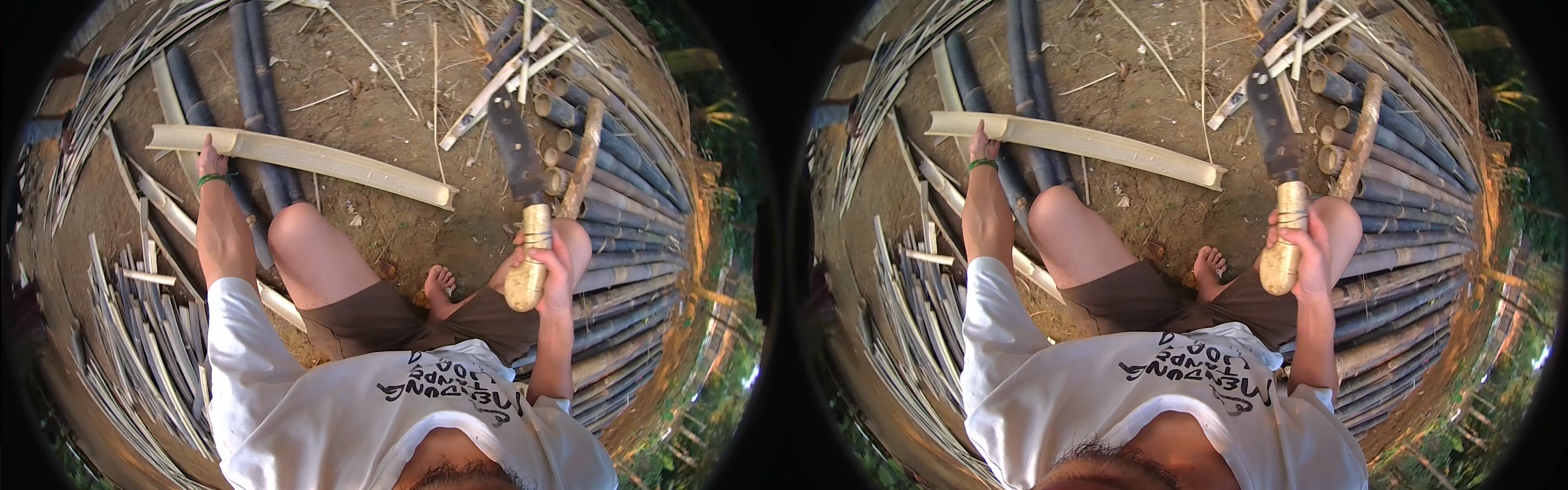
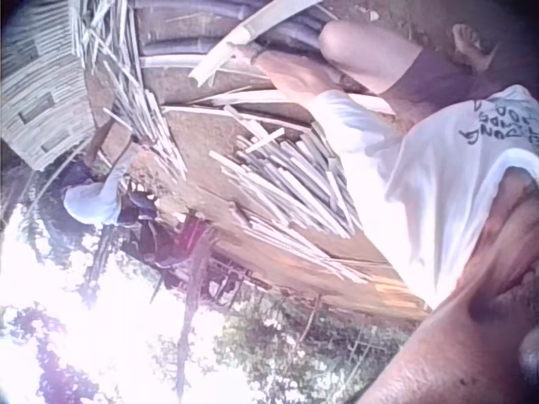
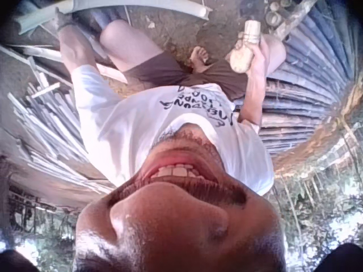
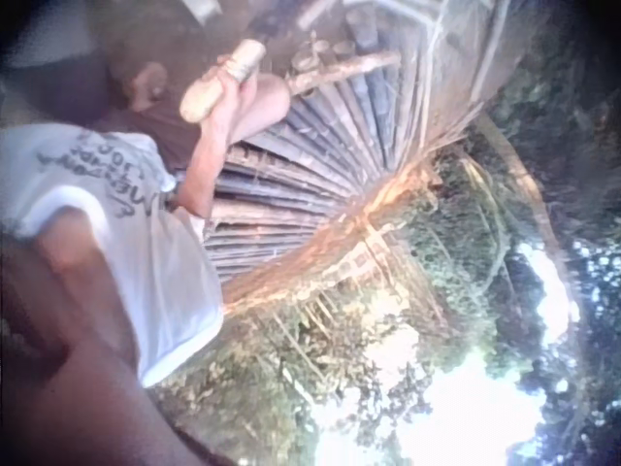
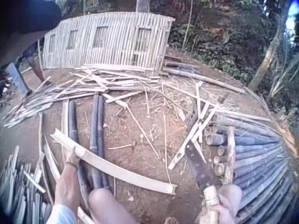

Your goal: The person splits a bamboo stalk into strips using a large knife and then uses the knife to scrape and refine the edges of the bamboo strips.

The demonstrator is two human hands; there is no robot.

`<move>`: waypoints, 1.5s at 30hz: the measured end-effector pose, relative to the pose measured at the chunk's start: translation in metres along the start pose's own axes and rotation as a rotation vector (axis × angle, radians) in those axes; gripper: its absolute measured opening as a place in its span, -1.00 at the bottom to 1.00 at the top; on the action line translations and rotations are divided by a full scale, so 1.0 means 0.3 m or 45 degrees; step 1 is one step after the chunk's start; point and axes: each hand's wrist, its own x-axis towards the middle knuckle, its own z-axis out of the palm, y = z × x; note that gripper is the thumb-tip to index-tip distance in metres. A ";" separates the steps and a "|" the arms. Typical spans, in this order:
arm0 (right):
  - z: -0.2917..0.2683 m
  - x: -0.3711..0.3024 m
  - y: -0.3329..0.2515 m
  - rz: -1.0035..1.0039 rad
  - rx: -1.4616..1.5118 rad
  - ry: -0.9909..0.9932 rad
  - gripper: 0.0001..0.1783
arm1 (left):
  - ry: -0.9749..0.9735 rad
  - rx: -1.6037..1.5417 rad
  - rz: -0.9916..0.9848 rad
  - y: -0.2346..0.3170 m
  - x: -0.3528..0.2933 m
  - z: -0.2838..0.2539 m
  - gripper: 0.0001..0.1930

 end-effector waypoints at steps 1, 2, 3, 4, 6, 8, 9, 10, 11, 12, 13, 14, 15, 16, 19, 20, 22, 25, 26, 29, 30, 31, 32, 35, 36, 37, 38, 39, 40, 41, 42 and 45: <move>0.007 -0.016 0.032 -0.016 -0.086 0.053 -0.50 | -0.025 -0.038 0.001 -0.052 -0.003 0.074 -0.45; 0.014 -0.008 0.056 -0.025 -0.159 0.043 -0.51 | -0.011 -0.089 0.053 -0.041 -0.011 0.068 -0.46; 0.021 0.002 0.068 -0.030 -0.170 0.030 -0.52 | -0.019 -0.107 0.116 -0.029 -0.019 0.066 -0.47; 0.026 -0.022 0.088 -0.025 -0.186 0.095 -0.53 | -0.067 -0.098 0.118 -0.056 -0.091 0.177 -0.48; 0.013 -0.003 0.122 -0.085 -0.279 0.051 -0.50 | -0.118 -0.135 0.225 0.030 -0.200 0.240 -0.50; -0.003 -0.010 0.141 -0.086 -0.304 0.083 -0.47 | -0.261 -0.165 0.290 0.104 -0.335 0.398 -0.51; -0.004 -0.005 0.144 -0.104 -0.284 0.065 -0.45 | -0.350 -0.165 0.372 0.159 -0.393 0.461 -0.51; -0.005 -0.002 0.145 -0.109 -0.263 0.059 -0.45 | -0.441 -0.164 0.452 0.212 -0.458 0.531 -0.51; -0.008 0.001 0.144 -0.113 -0.242 0.053 -0.44 | -0.589 -0.221 0.410 0.273 -0.552 0.608 -0.53; -0.005 0.015 0.144 -0.114 -0.220 0.038 -0.44 | -0.729 -0.275 0.371 0.343 -0.662 0.684 -0.55; 0.005 0.026 0.137 -0.136 -0.211 0.017 -0.39 | -0.771 -0.298 0.437 0.413 -0.761 0.747 -0.56; 0.013 0.041 0.135 -0.177 -0.203 -0.010 -0.37 | -0.820 -0.321 0.498 0.471 -0.854 0.819 -0.56; 0.019 0.058 0.135 -0.224 -0.191 -0.035 -0.35 | -0.824 -0.256 0.634 0.531 -0.970 0.897 -0.53; 0.028 0.075 0.135 -0.271 -0.177 -0.063 -0.33 | -0.825 -0.189 0.773 0.587 -1.087 0.958 -0.48; 0.082 0.134 0.137 -0.345 -0.226 -0.076 -0.32 | -0.995 -0.079 1.061 0.695 -1.354 1.080 -0.55; 0.105 0.157 0.141 -0.361 -0.246 -0.077 -0.33 | -1.066 -0.083 1.124 0.703 -1.383 1.099 -0.57; 0.135 0.226 0.160 -0.281 -0.317 -0.105 -0.36 | -1.207 -0.086 1.247 0.710 -1.426 1.138 -0.62; 0.148 0.322 0.270 -0.218 -0.525 -0.014 -0.38 | -0.966 -0.140 1.391 0.628 -1.450 1.224 -0.62; 0.161 0.345 0.292 -0.177 -0.532 -0.030 -0.37 | -1.000 -0.126 1.510 0.629 -1.428 1.226 -0.67; 0.205 0.381 0.319 -0.106 -0.568 -0.031 -0.36 | -0.631 -0.034 1.710 0.621 -1.415 1.236 -0.69; 0.214 0.394 0.317 -0.146 -0.555 -0.033 -0.35 | -0.506 0.006 1.766 0.617 -1.419 1.244 -0.69; 0.234 0.402 0.301 -0.187 -0.550 -0.054 -0.35 | -0.472 0.017 1.790 0.628 -1.409 1.234 -0.69; 0.256 0.410 0.286 -0.227 -0.545 -0.074 -0.34 | -0.438 0.028 1.813 0.640 -1.398 1.230 -0.68; 0.317 0.447 0.252 -0.506 -0.272 -0.011 -0.35 | -0.348 0.146 1.826 0.628 -1.399 1.252 -0.66; 0.328 0.448 0.264 -0.543 -0.258 0.002 -0.35 | -0.319 0.200 1.820 0.609 -1.404 1.266 -0.64; 0.364 0.440 0.282 -0.586 -0.242 -0.037 -0.36 | -0.296 0.187 1.815 0.632 -1.408 1.239 -0.65; 0.367 0.440 0.315 -0.631 -0.228 -0.040 -0.36 | -0.304 0.165 1.790 0.630 -1.410 1.242 -0.66; 0.354 0.441 0.380 -0.598 -0.344 -0.023 -0.35 | -0.312 0.143 1.765 0.630 -1.410 1.241 -0.66; 0.309 0.485 0.517 -0.617 -0.599 0.071 -0.34 | -0.295 0.152 1.740 0.633 -1.430 1.257 -0.65; 0.263 0.531 0.653 -0.622 -0.864 0.173 -0.33 | -0.281 0.165 1.714 0.632 -1.451 1.275 -0.65; 0.217 0.577 0.784 -0.614 -1.111 0.284 -0.32 | -0.280 0.181 1.686 0.628 -1.475 1.298 -0.65; 0.133 0.655 0.935 -0.515 -1.119 0.301 -0.34 | -0.196 0.137 1.871 0.643 -1.439 1.326 -0.64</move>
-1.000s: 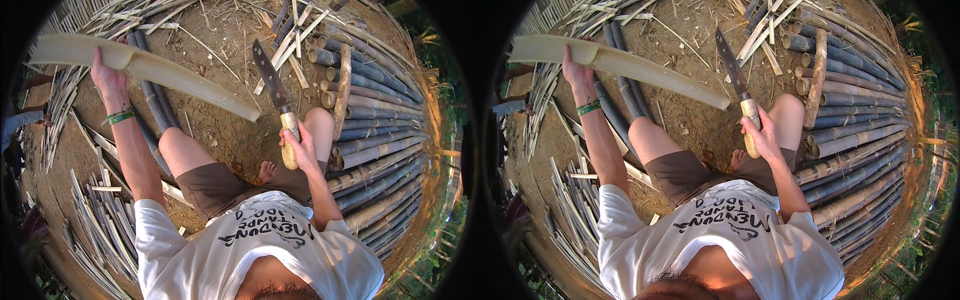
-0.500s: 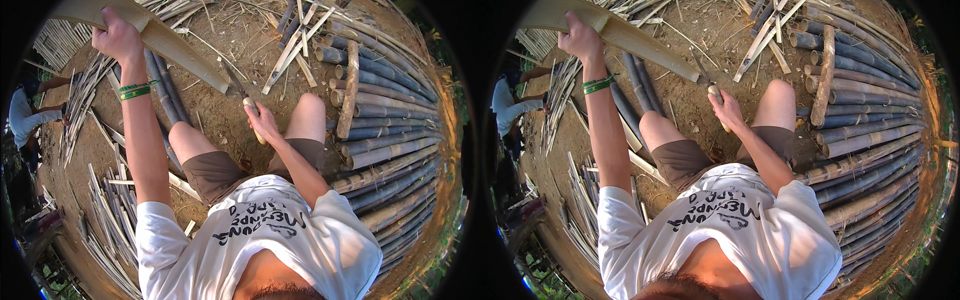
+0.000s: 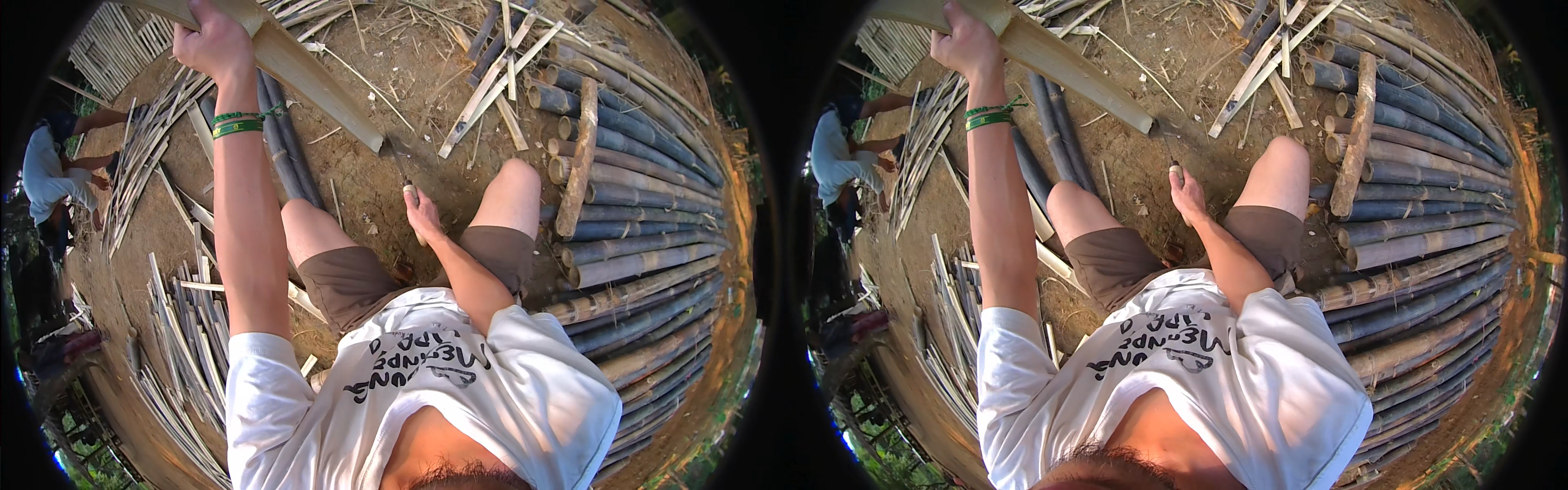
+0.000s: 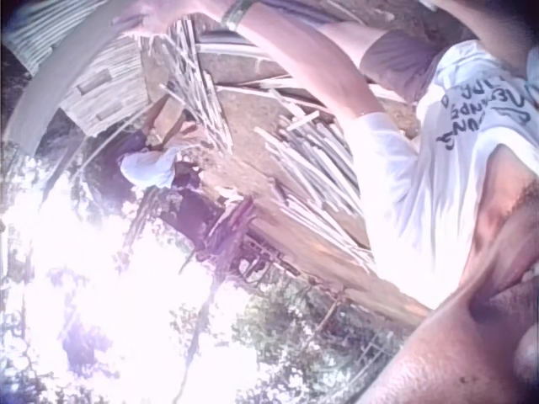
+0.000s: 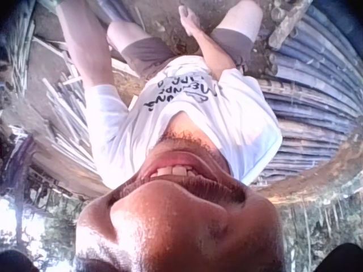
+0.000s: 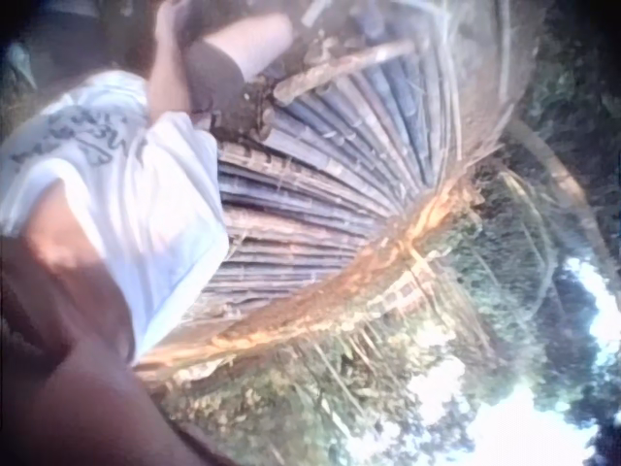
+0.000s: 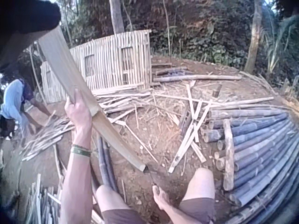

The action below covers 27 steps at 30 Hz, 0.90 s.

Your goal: The person splits a bamboo stalk into strips using a large knife and then uses the knife to scrape and refine the edges of the bamboo strips.

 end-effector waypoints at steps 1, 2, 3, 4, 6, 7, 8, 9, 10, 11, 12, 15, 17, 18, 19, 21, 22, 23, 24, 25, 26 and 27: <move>-0.032 0.025 -0.072 0.262 0.314 -0.167 -0.36 | -0.010 0.011 -0.019 -0.024 0.014 -0.029 -0.64; -0.124 0.044 -0.196 0.538 0.600 -0.358 -0.38 | -0.009 0.044 -0.059 -0.063 0.012 -0.086 -0.64; -0.204 0.073 -0.300 0.812 0.882 -0.522 -0.39 | -0.007 0.050 -0.093 -0.078 0.014 -0.114 -0.64; -0.250 0.098 -0.321 0.748 0.895 -0.405 -0.43 | -0.008 0.014 -0.101 -0.069 -0.003 -0.063 -0.64; -0.313 0.132 -0.399 0.525 0.939 -0.336 -0.44 | 0.006 0.018 -0.083 -0.057 -0.003 -0.052 -0.64; -0.351 0.139 -0.438 0.419 0.950 -0.307 -0.44 | -0.010 -0.031 -0.081 -0.061 -0.007 -0.055 -0.64; -0.378 0.135 -0.488 0.349 0.905 -0.290 -0.46 | -0.017 -0.067 -0.071 -0.063 0.003 -0.072 -0.65; -0.372 0.116 -0.509 0.268 0.921 -0.256 -0.46 | -0.023 -0.102 -0.062 -0.066 0.009 -0.097 -0.66; -0.368 0.107 -0.516 0.187 0.937 -0.203 -0.47 | -0.063 -0.057 -0.132 -0.058 0.005 -0.101 -0.63; -0.359 0.114 -0.511 0.095 0.958 -0.133 -0.47 | -0.106 -0.029 -0.193 -0.040 -0.006 -0.081 -0.60; -0.363 0.093 -0.492 0.095 0.948 -0.122 -0.49 | -0.149 0.000 -0.254 -0.022 -0.024 -0.064 -0.56; -0.331 0.021 -0.417 0.412 0.782 -0.196 -0.52 | -0.074 -0.039 -0.065 0.030 -0.045 -0.051 -0.65; -0.294 0.021 -0.286 0.708 0.681 -0.443 -0.46 | -0.095 -0.044 -0.099 0.049 -0.035 -0.035 -0.63; -0.264 0.003 -0.254 0.754 0.658 -0.475 -0.48 | -0.101 -0.015 -0.112 0.048 -0.032 -0.053 -0.63; -0.248 -0.015 -0.234 0.735 0.669 -0.468 -0.48 | -0.122 -0.043 -0.176 0.024 -0.028 -0.081 -0.63; -0.267 0.008 -0.232 0.801 0.647 -0.495 -0.46 | -0.192 -0.169 -0.279 0.010 -0.024 -0.081 -0.66; -0.295 0.025 -0.250 0.827 0.657 -0.496 -0.45 | -0.247 -0.252 -0.321 0.022 -0.036 -0.066 -0.67; -0.310 0.037 -0.251 0.834 0.657 -0.501 -0.45 | -0.305 -0.332 -0.372 0.043 -0.046 -0.059 -0.68; -0.323 0.051 -0.253 0.841 0.658 -0.510 -0.44 | -0.484 -0.496 -0.431 0.060 -0.039 -0.071 -0.63; -0.339 0.062 -0.247 0.849 0.655 -0.514 -0.44 | -0.668 -0.663 -0.490 0.073 -0.024 -0.095 -0.58; -0.345 0.066 -0.256 0.869 0.645 -0.533 -0.44 | -0.841 -0.812 -0.539 0.072 0.015 -0.135 -0.53; -0.347 0.071 -0.267 0.859 0.640 -0.549 -0.44 | -0.967 -0.883 -0.479 0.047 0.069 -0.161 -0.28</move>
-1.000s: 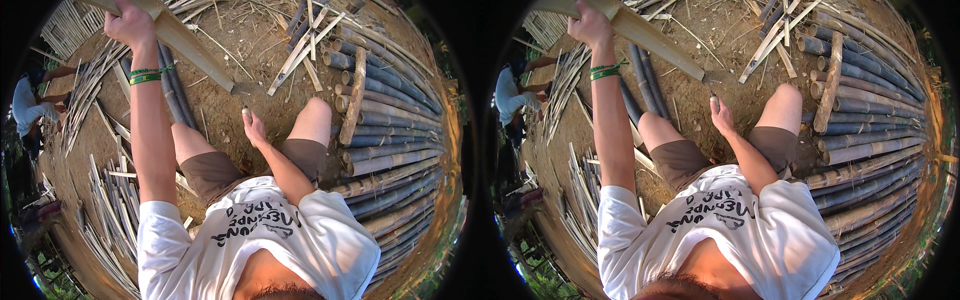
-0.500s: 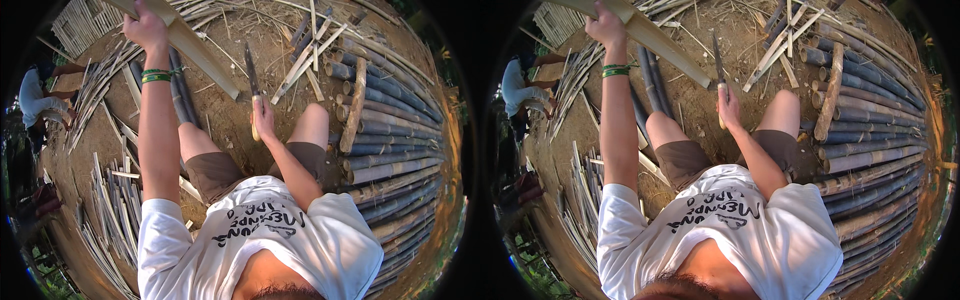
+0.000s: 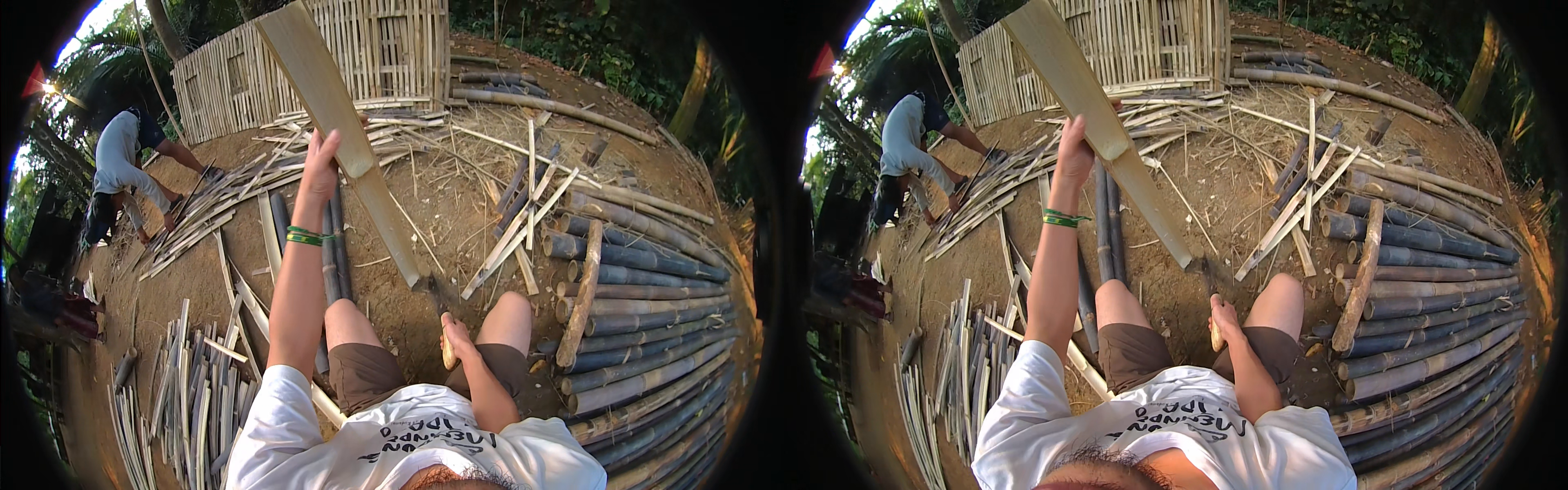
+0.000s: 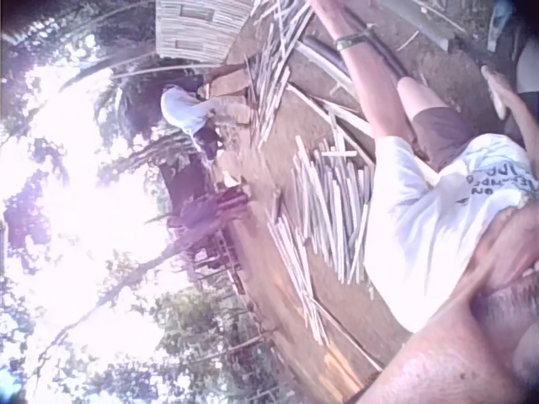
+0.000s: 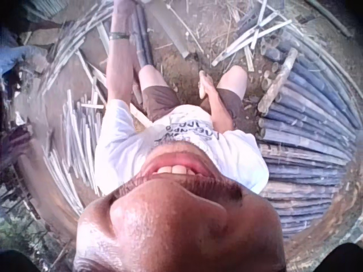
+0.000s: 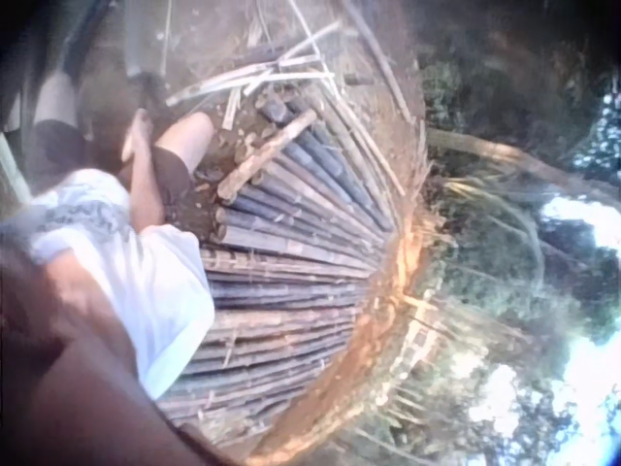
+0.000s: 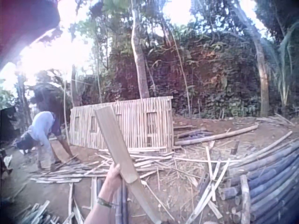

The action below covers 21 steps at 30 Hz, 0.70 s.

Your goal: The person splits a bamboo stalk into strips using a large knife and then uses the knife to scrape and refine the edges of the bamboo strips.

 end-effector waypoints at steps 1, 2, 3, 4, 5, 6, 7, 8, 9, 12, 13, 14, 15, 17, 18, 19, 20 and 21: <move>-0.005 -0.004 -0.007 0.002 -0.005 -0.003 -0.44 | -0.042 -0.086 -0.003 0.038 0.018 -0.009 -0.11; -0.017 0.011 0.020 0.008 -0.002 -0.003 -0.44 | -0.093 -0.174 -0.011 0.078 0.041 0.004 0.07; -0.018 0.033 0.038 -0.035 0.013 0.024 -0.38 | -0.121 -0.213 -0.004 0.100 0.069 0.025 0.16; -0.011 0.035 0.064 -0.043 0.022 0.015 -0.38 | -0.146 -0.239 -0.002 0.118 0.101 0.034 0.26; -0.015 0.035 0.069 -0.058 0.019 0.012 -0.37 | -0.163 -0.271 0.012 0.133 0.132 0.034 0.36; -0.019 0.042 0.064 -0.074 0.017 0.011 -0.37 | -0.222 -0.228 -0.025 0.143 0.164 0.035 0.40; -0.018 0.013 0.050 -0.051 0.002 0.001 -0.43 | -0.268 -0.182 -0.067 0.130 0.183 0.012 0.44; -0.008 0.009 0.047 -0.079 -0.004 0.010 -0.43 | -0.315 -0.132 -0.106 0.147 0.193 0.002 0.48; -0.008 0.006 0.042 -0.060 -0.021 0.002 -0.42 | -0.352 -0.104 -0.085 0.159 0.199 -0.004 0.39; -0.007 0.002 0.023 -0.029 -0.030 -0.008 -0.41 | -0.460 -0.332 -0.199 0.122 0.217 -0.007 0.27; -0.022 0.004 0.034 -0.017 -0.019 0.006 -0.41 | -0.427 -0.329 -0.186 0.114 0.225 0.009 0.20; -0.024 0.014 0.037 -0.033 -0.023 0.024 -0.40 | -0.396 -0.327 -0.173 0.108 0.234 0.026 0.13; -0.014 0.030 0.032 -0.050 -0.027 0.044 -0.39 | -0.367 -0.325 -0.160 0.103 0.246 0.046 0.06; 0.013 0.030 0.041 -0.046 -0.076 0.036 -0.41 | -0.310 -0.351 -0.178 0.082 0.263 0.052 -0.10; 0.031 0.019 0.041 -0.074 -0.100 0.047 -0.42 | -0.184 -0.306 -0.164 0.078 0.274 0.035 -0.13; 0.036 0.021 0.054 -0.099 -0.120 0.069 -0.43 | -0.066 -0.269 -0.153 0.083 0.285 0.046 -0.16; 0.039 0.013 0.064 -0.118 -0.142 0.088 -0.43 | 0.056 -0.228 -0.147 0.096 0.279 0.076 -0.19; 0.033 0.006 0.074 -0.132 -0.138 0.053 -0.46 | 0.170 -0.227 -0.109 0.101 0.273 0.117 -0.24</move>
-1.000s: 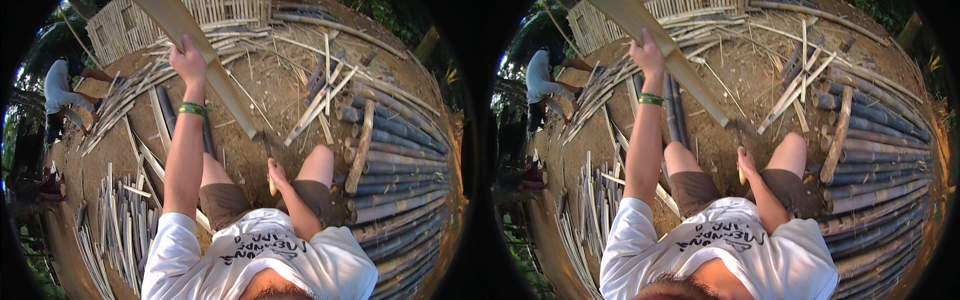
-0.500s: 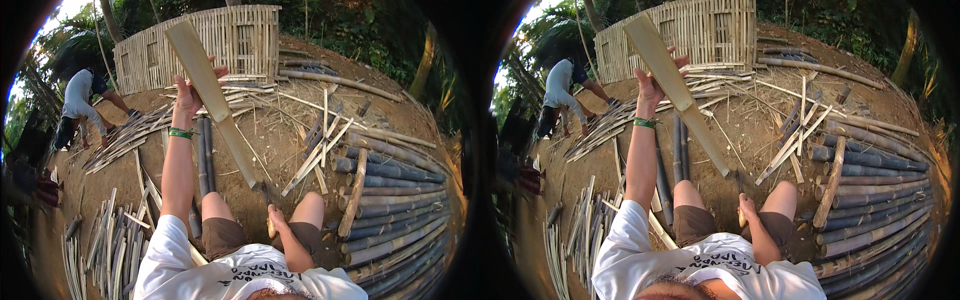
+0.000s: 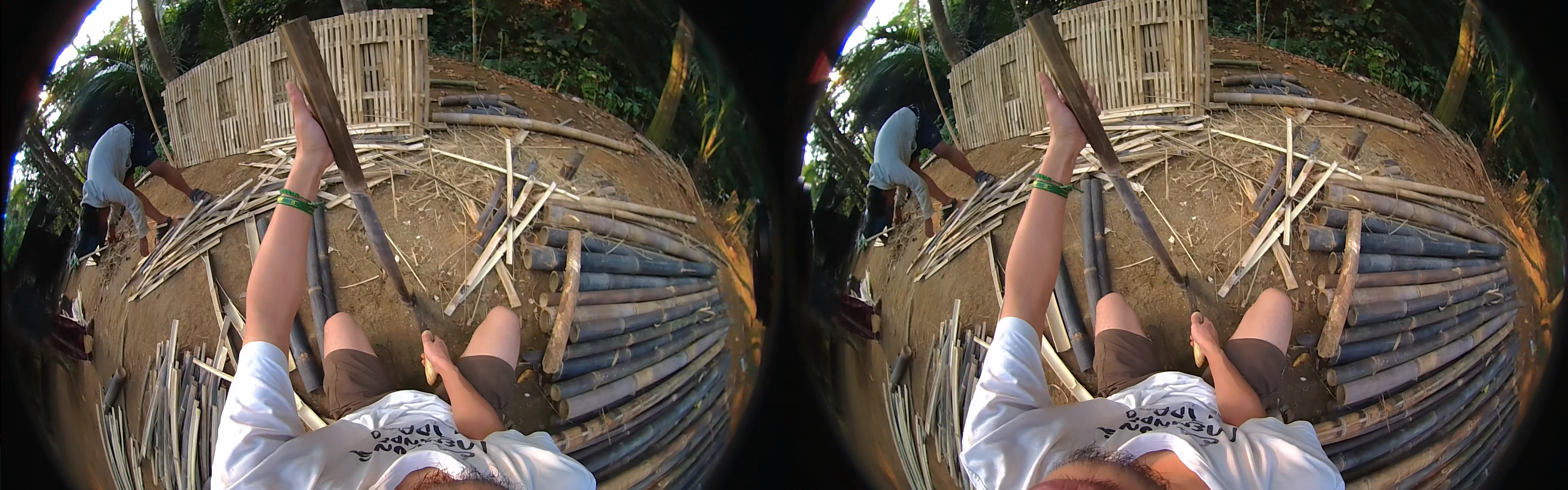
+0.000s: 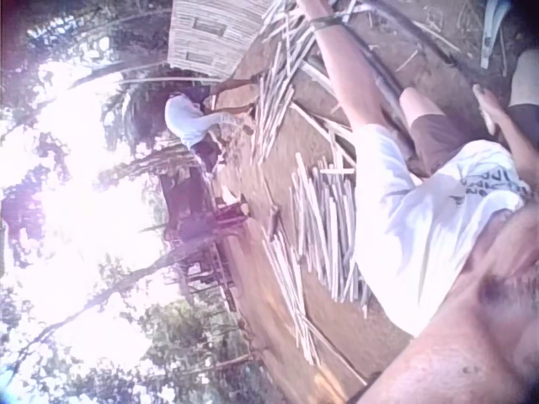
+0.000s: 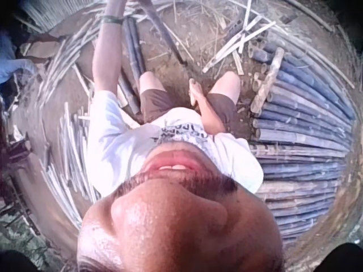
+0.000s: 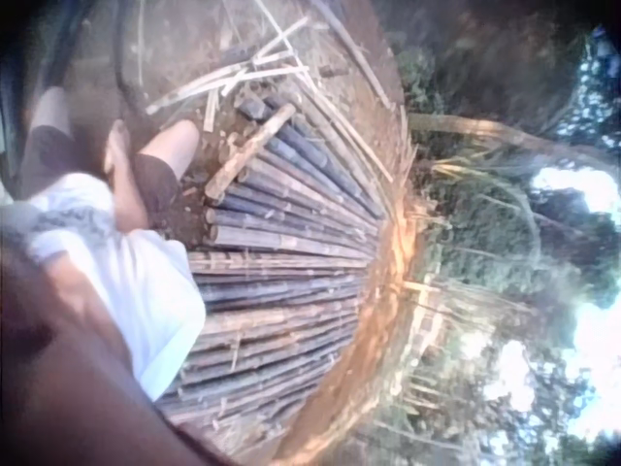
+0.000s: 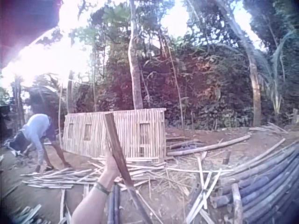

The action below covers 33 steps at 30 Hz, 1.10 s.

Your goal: The person splits a bamboo stalk into strips using a large knife and then uses the knife to scrape and refine the edges of the bamboo strips.

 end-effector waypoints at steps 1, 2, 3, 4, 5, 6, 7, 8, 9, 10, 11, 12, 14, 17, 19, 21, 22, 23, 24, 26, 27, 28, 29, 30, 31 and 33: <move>-0.006 -0.002 0.026 0.012 0.017 0.030 -0.46 | 0.104 -0.009 0.048 0.012 -0.018 0.087 -0.28; -0.004 0.011 0.026 0.002 0.033 0.055 -0.46 | 0.203 -0.011 0.117 0.030 -0.020 0.153 -0.32; -0.006 0.021 0.033 -0.007 0.050 0.081 -0.47 | 0.217 -0.031 0.172 0.023 -0.013 0.193 -0.33; 0.000 0.018 0.021 0.002 0.051 0.075 -0.47 | 0.235 -0.044 0.238 0.026 0.003 0.217 -0.34; 0.002 0.014 0.013 0.013 0.053 0.071 -0.48 | 0.253 -0.059 0.302 0.027 0.015 0.239 -0.34; 0.003 0.011 0.006 0.024 0.056 0.068 -0.48 | 0.240 -0.054 0.381 0.025 0.023 0.259 -0.36; 0.006 0.003 -0.007 0.032 0.036 0.058 -0.48 | 0.247 -0.072 0.411 0.013 0.037 0.260 -0.35; 0.012 -0.006 -0.020 0.040 0.016 0.048 -0.48 | 0.255 -0.090 0.441 -0.006 0.054 0.261 -0.35; 0.017 -0.012 -0.035 0.049 -0.005 0.037 -0.48 | 0.264 -0.108 0.470 -0.027 0.063 0.262 -0.35; 0.002 0.003 -0.025 0.042 -0.002 0.032 -0.47 | 0.266 -0.084 0.472 -0.070 0.068 0.279 -0.31; 0.000 0.011 -0.017 0.015 0.002 0.051 -0.47 | 0.249 -0.077 0.484 -0.117 0.057 0.307 -0.29; -0.004 0.022 -0.014 -0.013 0.004 0.068 -0.46 | 0.233 -0.070 0.497 -0.167 0.044 0.344 -0.27; 0.014 0.003 0.007 -0.021 0.001 0.088 -0.44 | 0.194 0.059 0.462 -0.264 -0.012 0.321 -0.23; 0.022 -0.022 -0.018 0.021 0.101 0.084 -0.42 | 0.149 0.308 0.413 -0.351 -0.098 0.267 -0.17; 0.005 -0.055 -0.047 0.074 0.326 0.021 -0.38 | 0.184 0.370 0.476 -0.365 -0.134 0.259 -0.15; -0.035 -0.097 -0.083 -0.123 0.511 0.069 -0.45 | 0.132 0.460 0.537 -0.348 -0.186 0.284 -0.14; -0.064 -0.134 -0.115 -0.257 0.553 0.086 -0.46 | 0.139 0.462 0.580 -0.354 -0.203 0.267 -0.13; -0.079 -0.189 -0.153 -0.383 0.595 0.095 -0.47 | 0.149 0.471 0.616 -0.362 -0.219 0.240 -0.13; -0.103 -0.249 -0.222 -0.498 0.597 0.088 -0.50 | 0.128 0.400 0.606 -0.373 -0.231 0.208 -0.10; -0.163 -0.392 -0.406 -0.724 0.563 0.127 -0.57 | 0.202 0.315 0.594 -0.358 -0.271 0.206 -0.08; -0.190 -0.422 -0.468 -0.838 0.611 0.111 -0.59 | 0.263 0.231 0.563 -0.376 -0.278 0.203 -0.09; -0.213 -0.444 -0.535 -0.925 0.606 0.133 -0.60 | 0.358 0.163 0.601 -0.385 -0.271 0.205 -0.14; -0.228 -0.468 -0.578 -1.021 0.598 0.153 -0.61 | 0.367 0.200 0.650 -0.391 -0.255 0.189 -0.16; -0.236 -0.498 -0.590 -1.050 0.637 0.148 -0.61 | 0.371 0.232 0.709 -0.392 -0.225 0.166 -0.17; -0.247 -0.519 -0.616 -1.095 0.677 0.141 -0.60 | 0.377 0.193 0.765 -0.369 -0.201 0.185 -0.20; -0.273 -0.563 -0.659 -1.181 0.760 0.130 -0.60 | 0.366 0.138 0.843 -0.327 -0.158 0.236 -0.23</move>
